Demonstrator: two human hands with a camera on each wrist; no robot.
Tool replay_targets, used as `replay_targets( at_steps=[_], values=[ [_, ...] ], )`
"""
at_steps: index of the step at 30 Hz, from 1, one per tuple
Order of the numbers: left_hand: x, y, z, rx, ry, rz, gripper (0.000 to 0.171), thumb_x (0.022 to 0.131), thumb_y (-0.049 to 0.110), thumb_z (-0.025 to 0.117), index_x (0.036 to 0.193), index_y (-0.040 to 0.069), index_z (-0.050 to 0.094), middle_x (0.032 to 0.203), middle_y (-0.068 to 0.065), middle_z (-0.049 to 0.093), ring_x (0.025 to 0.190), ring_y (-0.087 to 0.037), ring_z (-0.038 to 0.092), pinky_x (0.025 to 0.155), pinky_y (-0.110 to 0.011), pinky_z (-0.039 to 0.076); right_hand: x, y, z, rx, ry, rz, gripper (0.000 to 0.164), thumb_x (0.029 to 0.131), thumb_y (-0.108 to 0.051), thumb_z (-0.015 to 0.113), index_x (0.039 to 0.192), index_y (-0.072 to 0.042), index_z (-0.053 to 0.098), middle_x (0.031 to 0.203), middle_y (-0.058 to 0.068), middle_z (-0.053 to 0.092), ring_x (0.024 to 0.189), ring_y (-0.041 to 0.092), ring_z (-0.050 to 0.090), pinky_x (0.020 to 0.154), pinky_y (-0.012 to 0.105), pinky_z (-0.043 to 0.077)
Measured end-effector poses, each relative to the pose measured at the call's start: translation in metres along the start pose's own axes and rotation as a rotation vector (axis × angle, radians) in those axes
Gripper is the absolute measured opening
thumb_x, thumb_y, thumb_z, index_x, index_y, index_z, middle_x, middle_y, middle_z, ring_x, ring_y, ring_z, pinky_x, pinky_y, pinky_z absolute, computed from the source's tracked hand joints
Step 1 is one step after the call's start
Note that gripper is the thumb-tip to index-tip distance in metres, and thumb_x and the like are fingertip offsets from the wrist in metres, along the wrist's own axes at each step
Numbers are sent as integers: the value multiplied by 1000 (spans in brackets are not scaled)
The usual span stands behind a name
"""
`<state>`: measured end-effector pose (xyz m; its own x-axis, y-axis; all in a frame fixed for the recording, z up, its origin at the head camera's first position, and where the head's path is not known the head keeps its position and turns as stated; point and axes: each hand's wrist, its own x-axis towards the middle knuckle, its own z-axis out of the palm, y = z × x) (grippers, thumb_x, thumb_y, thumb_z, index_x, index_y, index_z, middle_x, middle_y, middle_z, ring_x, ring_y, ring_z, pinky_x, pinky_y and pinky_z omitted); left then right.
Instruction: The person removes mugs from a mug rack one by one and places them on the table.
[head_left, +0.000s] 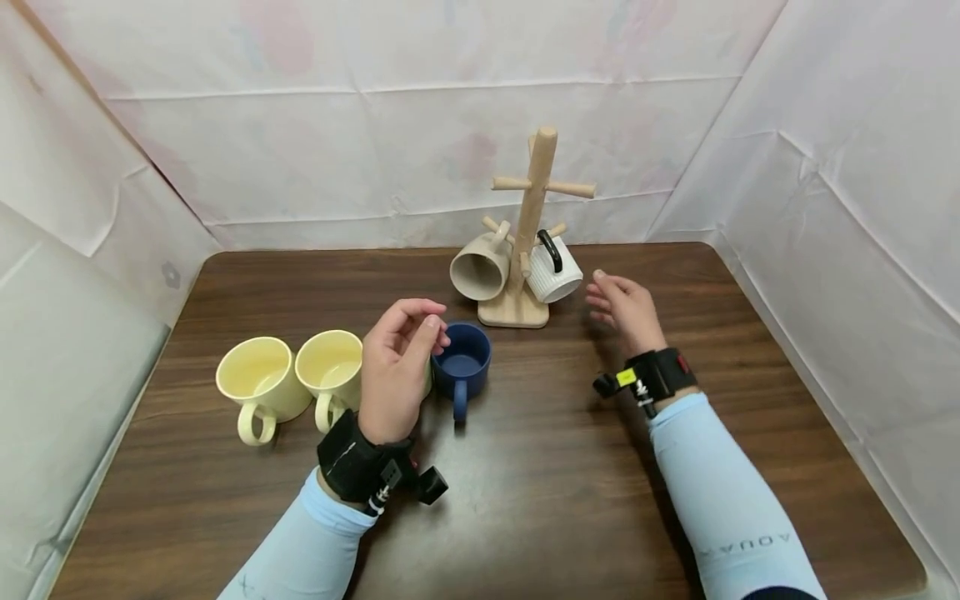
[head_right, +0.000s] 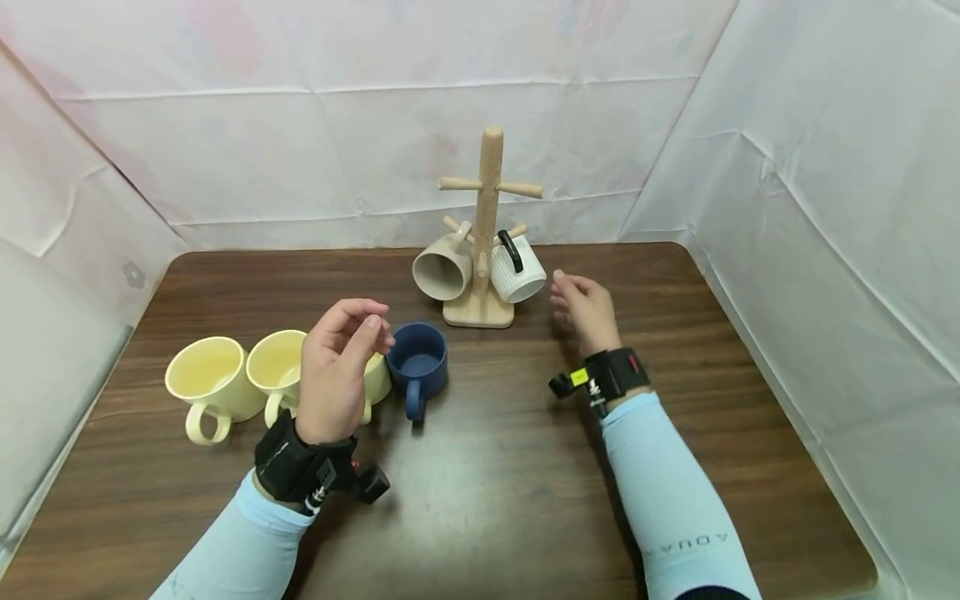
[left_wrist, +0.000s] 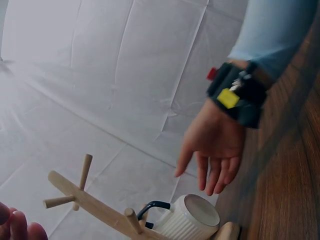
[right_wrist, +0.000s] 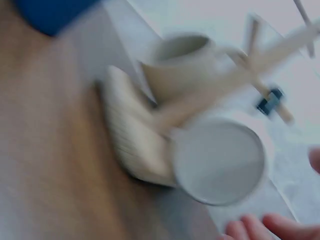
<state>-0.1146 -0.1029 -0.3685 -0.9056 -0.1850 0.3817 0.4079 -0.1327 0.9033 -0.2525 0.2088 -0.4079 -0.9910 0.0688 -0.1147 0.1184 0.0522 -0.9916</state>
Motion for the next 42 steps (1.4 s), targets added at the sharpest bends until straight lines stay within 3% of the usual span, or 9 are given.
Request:
replay_targets(
  at_steps=[3, 6, 12, 16, 22, 35, 42],
  values=[
    [1, 0, -1, 19, 3, -8, 15, 111, 2, 62, 118, -8, 70, 100, -29, 63, 85, -24, 66, 77, -31, 58, 25, -12, -9, -38, -146, 80, 85, 110, -53, 63, 166, 5, 36, 160, 28, 52, 145, 37, 56, 120, 47, 47],
    [0, -2, -2, 29, 6, -27, 16, 111, 2, 62, 119, -10, 69, 100, -26, 64, 85, -24, 66, 77, -30, 58, 45, -18, -9, -57, -256, 144, 88, 110, -54, 62, 168, 5, 31, 158, 25, 52, 143, 33, 57, 124, 49, 42],
    [1, -7, -3, 16, 21, -30, 17, 110, 0, 61, 120, -13, 68, 97, -21, 64, 84, -22, 66, 77, -29, 58, 71, -16, -1, -48, -378, 199, 71, 114, -47, 56, 156, 8, 45, 115, 3, 74, 103, 13, 72, 122, 51, 44],
    [0, -8, -4, 3, 30, -27, 18, 110, 0, 61, 120, -14, 67, 95, -14, 65, 84, -22, 66, 76, -29, 58, 76, -13, 4, -41, -434, 209, 66, 116, -42, 54, 153, 11, 45, 98, -3, 77, 92, 8, 75, 120, 53, 44],
    [2, -10, -4, -5, 40, -28, 18, 110, -1, 61, 120, -15, 66, 95, -16, 64, 84, -21, 66, 76, -30, 58, 80, -14, 8, -66, -464, 221, 62, 117, -35, 51, 153, 15, 44, 97, -4, 78, 93, 7, 74, 119, 54, 45],
    [3, -12, -3, -13, 26, -17, 19, 110, -1, 62, 120, -16, 65, 95, -18, 64, 83, -20, 67, 76, -30, 58, 85, -15, 12, -97, -428, 210, 51, 114, -33, 58, 139, 11, 54, 97, -2, 74, 90, 9, 70, 98, 38, 56],
    [2, -10, -2, -13, 27, -19, 17, 109, -1, 62, 119, -14, 67, 96, -21, 63, 83, -20, 67, 76, -30, 58, 84, -12, 14, -121, -401, 187, 55, 112, -35, 61, 139, 12, 57, 99, -1, 74, 91, 9, 69, 99, 37, 56]
  ],
)
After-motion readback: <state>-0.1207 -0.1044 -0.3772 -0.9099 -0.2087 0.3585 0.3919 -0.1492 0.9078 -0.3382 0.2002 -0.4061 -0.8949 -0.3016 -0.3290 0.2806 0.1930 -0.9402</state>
